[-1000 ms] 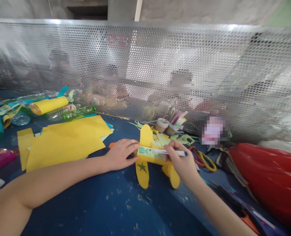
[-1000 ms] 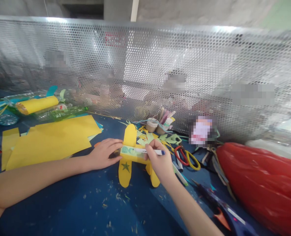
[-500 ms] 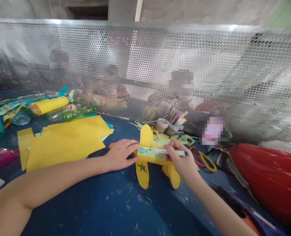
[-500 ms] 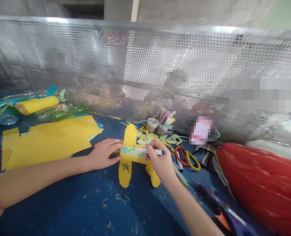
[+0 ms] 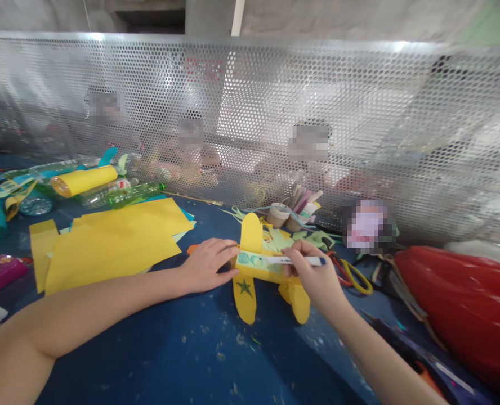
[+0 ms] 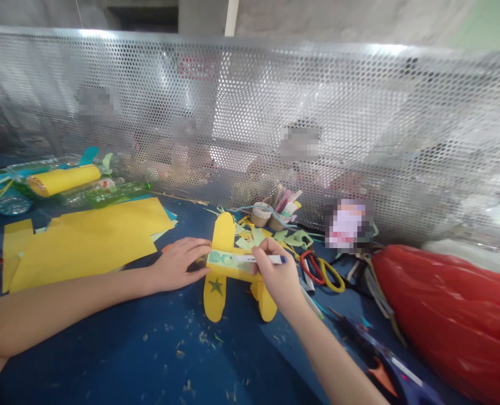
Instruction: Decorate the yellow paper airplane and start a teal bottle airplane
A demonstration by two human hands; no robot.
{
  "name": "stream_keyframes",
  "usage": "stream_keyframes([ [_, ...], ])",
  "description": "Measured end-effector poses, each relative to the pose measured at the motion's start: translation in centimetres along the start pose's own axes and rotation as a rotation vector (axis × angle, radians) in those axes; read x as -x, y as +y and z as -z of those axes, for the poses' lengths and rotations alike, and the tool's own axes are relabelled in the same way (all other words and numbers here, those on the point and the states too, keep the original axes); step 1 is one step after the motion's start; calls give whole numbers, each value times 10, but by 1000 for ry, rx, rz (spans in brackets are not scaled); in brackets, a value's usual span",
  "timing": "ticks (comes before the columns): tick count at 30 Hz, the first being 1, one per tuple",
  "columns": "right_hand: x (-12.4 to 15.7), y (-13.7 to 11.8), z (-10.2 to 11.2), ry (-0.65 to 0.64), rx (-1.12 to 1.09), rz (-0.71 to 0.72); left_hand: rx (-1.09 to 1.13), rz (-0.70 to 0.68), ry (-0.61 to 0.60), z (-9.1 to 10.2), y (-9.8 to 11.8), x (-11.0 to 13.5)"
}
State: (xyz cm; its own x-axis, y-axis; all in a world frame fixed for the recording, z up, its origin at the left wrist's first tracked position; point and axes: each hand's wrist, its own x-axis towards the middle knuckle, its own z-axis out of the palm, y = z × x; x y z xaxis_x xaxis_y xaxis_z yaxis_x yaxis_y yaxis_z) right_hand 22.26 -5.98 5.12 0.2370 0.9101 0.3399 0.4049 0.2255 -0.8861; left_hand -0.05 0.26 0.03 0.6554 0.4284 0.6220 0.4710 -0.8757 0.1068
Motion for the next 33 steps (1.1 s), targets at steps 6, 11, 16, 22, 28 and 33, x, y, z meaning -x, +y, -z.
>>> stream_keyframes([
  [6,1,-3,-1,4,7,-2,-8,-2,4,2,1,0],
  [11,1,-3,0,1,-13,-15,-4,-6,5,1,0,0],
  [16,0,0,1,-2,-6,-11,-12,1,1,0,0,0],
  [22,-1,2,2,-12,19,14,-13,8,1,1,1,0],
  [28,-2,4,2,-4,9,22,-22,3,8,2,2,-1],
  [33,0,1,0,10,-104,7,-28,1,20,2,2,-1],
])
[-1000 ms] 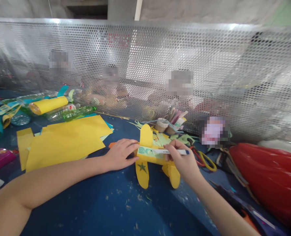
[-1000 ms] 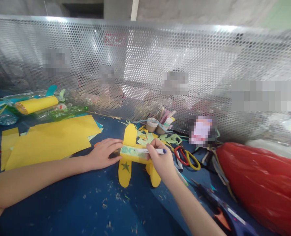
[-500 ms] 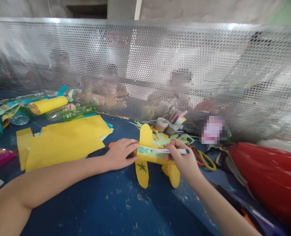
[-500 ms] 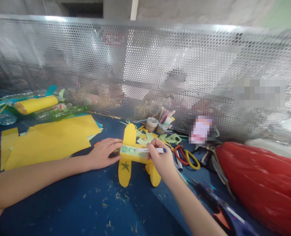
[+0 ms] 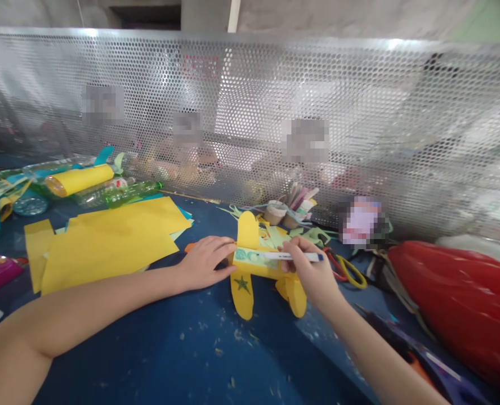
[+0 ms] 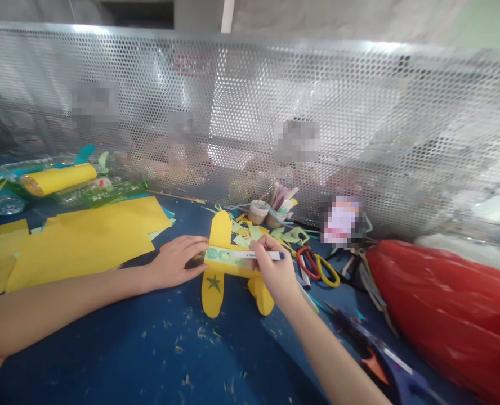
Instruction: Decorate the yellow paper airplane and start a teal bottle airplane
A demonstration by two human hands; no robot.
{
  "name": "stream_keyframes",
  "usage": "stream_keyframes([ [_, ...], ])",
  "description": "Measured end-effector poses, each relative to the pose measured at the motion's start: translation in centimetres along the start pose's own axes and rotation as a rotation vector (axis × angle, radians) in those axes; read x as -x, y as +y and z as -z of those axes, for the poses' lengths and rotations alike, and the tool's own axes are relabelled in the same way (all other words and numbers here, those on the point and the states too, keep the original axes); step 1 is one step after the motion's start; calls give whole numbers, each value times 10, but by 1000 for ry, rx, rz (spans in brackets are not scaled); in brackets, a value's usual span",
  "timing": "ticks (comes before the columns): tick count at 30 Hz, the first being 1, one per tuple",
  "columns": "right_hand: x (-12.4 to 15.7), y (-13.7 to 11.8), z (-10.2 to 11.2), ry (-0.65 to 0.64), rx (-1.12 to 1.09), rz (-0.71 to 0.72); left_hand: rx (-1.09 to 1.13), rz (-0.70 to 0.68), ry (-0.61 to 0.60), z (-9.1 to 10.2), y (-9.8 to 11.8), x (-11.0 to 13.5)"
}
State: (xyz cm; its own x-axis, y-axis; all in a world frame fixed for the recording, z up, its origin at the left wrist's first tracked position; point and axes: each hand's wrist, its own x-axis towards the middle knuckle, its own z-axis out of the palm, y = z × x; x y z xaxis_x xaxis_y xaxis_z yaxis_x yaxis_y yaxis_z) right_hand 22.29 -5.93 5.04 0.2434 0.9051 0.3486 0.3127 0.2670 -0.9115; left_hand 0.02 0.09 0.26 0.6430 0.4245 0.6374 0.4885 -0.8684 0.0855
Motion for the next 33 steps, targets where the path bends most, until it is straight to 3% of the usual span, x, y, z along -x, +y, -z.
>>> stream_keyframes([
  [5,6,1,-6,96,-91,31,2,-3,16,-2,-1,0],
  [10,11,5,-10,53,21,113,4,12,5,-2,-1,0],
  [33,10,3,-8,52,75,60,7,20,-12,-2,-1,1],
])
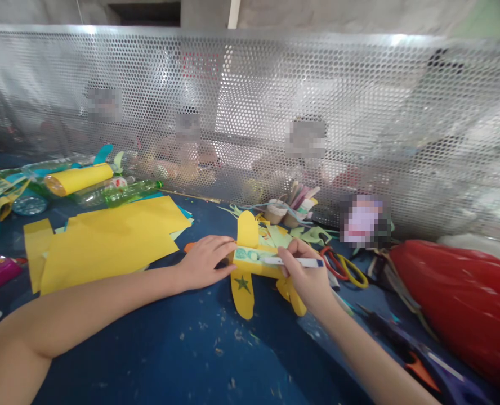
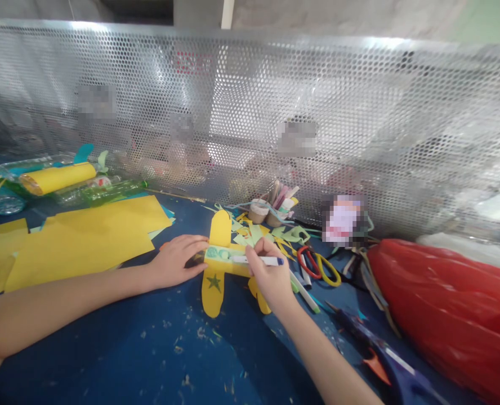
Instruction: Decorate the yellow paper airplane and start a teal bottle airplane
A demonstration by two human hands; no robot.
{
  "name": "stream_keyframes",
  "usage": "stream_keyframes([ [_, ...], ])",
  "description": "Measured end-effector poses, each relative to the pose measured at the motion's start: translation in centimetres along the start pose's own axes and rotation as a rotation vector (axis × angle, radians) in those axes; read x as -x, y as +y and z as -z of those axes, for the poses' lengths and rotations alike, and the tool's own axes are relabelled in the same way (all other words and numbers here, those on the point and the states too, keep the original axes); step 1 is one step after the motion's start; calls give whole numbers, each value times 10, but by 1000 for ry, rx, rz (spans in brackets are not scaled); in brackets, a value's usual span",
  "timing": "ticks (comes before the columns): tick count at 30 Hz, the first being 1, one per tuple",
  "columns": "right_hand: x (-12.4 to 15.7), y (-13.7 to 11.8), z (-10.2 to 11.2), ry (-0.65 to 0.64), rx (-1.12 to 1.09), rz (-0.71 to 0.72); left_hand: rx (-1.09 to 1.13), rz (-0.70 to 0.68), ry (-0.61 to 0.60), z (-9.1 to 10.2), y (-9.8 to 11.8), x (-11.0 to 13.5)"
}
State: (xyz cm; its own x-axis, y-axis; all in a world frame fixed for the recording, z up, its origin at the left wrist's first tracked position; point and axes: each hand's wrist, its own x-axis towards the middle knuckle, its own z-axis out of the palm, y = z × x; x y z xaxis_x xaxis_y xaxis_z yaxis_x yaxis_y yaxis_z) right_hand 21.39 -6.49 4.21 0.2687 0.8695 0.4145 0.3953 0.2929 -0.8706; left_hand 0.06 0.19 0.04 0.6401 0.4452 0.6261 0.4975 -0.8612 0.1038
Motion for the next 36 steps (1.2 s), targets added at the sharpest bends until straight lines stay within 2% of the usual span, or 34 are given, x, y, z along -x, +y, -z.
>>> stream_keyframes([
  [4,0,1,0,36,7,14,6,0,6,0,0,0],
  [8,0,0,0,-3,2,16,9,-3,-3,1,1,-1],
  [13,0,-1,-1,21,-5,12,8,2,-6,1,1,0],
  [36,-1,-4,-1,-24,-7,-17,2,-7,-2,1,0,-1],
])
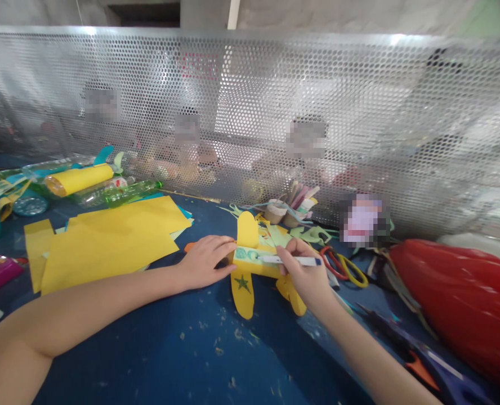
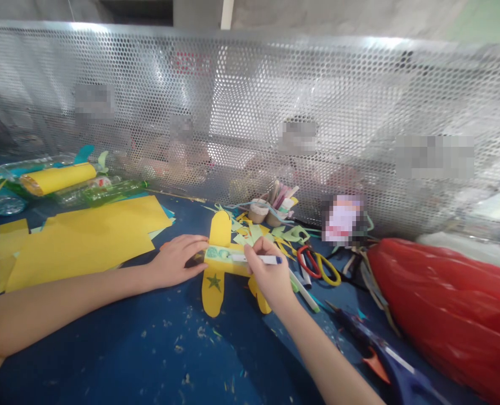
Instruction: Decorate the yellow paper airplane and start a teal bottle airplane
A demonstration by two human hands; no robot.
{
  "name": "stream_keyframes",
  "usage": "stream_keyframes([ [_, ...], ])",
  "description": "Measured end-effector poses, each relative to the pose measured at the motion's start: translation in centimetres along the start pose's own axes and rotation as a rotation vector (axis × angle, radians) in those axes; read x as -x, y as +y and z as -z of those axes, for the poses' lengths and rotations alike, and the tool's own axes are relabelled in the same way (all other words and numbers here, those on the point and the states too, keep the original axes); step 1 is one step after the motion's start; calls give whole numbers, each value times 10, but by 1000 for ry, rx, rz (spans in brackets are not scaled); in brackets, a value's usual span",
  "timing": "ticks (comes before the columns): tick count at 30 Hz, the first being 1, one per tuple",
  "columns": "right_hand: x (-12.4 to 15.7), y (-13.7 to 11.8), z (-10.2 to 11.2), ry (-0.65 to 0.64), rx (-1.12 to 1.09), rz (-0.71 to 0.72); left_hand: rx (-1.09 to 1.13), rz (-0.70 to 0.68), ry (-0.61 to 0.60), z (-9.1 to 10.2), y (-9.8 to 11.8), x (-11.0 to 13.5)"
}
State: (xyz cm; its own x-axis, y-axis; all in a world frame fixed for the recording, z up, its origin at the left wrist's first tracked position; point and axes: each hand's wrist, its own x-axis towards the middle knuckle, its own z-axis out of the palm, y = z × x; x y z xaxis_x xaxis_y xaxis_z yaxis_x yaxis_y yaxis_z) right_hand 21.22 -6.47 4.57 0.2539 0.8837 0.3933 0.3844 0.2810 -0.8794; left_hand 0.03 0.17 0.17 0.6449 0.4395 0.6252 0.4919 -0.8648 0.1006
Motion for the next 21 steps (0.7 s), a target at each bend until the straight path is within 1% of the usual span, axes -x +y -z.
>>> stream_keyframes([
  [5,0,0,0,41,12,10,3,2,-1,0,0,0],
  [9,0,0,0,15,6,10,2,5,0,0,0,0],
  [13,0,1,0,29,6,4,1,5,4,0,0,0],
  [17,0,1,1,4,-9,-10,-5,-3,6,0,0,0],
  [21,0,1,1,24,4,-12,-5,-9,12,0,0,0],
])
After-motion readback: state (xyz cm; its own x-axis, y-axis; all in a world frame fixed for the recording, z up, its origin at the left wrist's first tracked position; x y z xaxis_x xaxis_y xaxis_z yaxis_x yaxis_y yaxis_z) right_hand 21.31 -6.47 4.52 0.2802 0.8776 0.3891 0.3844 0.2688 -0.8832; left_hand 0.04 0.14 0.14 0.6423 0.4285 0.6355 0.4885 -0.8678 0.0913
